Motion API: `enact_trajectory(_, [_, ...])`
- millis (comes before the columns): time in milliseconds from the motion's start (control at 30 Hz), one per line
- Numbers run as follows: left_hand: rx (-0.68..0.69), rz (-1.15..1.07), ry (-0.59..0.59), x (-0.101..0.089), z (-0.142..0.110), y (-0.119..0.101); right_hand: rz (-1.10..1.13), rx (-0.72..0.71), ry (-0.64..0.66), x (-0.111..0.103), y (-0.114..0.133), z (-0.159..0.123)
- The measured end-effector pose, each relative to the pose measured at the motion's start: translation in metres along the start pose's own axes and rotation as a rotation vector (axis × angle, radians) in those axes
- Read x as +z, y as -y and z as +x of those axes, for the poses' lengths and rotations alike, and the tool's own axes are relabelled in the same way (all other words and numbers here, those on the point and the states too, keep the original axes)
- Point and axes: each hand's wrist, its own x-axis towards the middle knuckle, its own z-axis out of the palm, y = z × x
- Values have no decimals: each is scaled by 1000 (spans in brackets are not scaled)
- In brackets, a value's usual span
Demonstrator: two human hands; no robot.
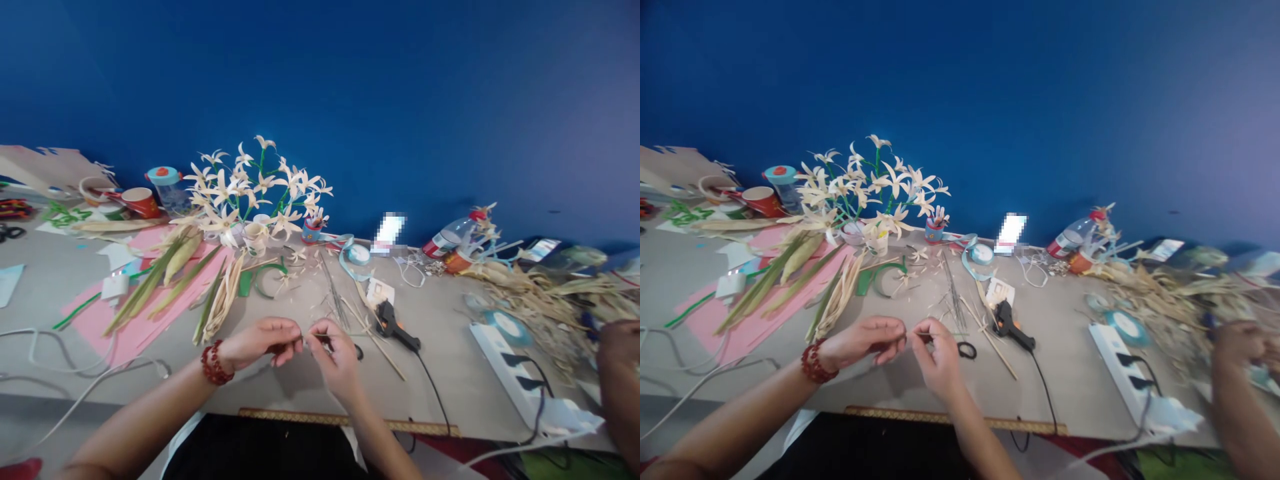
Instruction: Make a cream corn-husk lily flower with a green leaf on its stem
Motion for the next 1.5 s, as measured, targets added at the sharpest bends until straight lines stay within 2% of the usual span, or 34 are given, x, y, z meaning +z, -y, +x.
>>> enact_trajectory(67, [-11,68,8,1,0,-2,-17,-56,-20,-3,1,1])
enact_trajectory(133, [94,292,-60,4,0,-5,-2,-44,-32,-4,-1,2])
enact_trajectory(233, [460,934,-240,7,1,-10,189,137,-41,-2,-6,3])
enact_trajectory(300, [701,1309,-285,7,2,-12,414,310,-30,0,-8,5])
enact_trajectory(333, [780,1424,-275,6,4,-13,516,382,-26,1,-9,5])
enact_trajectory(400, [843,1530,-261,5,6,-16,645,468,-23,2,-11,6])
enact_trajectory(533, [835,1551,-274,7,14,-18,674,476,-64,-2,-16,7])
enact_trajectory(633, [873,1599,-236,10,23,-20,678,472,-80,-9,-19,10])
enact_trajectory(900, [966,1803,-112,9,50,-33,970,664,47,-35,-25,23])
enact_trajectory(1033, [1018,1809,-133,8,57,-40,989,739,93,-43,-21,31])
enact_trajectory(1133, [888,1720,-184,11,55,-43,850,682,34,-42,-14,35])
enact_trajectory(1267, [690,1413,-247,21,42,-40,579,495,-19,-34,-11,34])
enact_trajectory(1400, [695,1230,-310,22,30,-24,489,378,-8,-25,-18,21])
enact_trajectory(1500, [709,1195,-296,19,21,-14,486,337,-46,-17,-22,6])
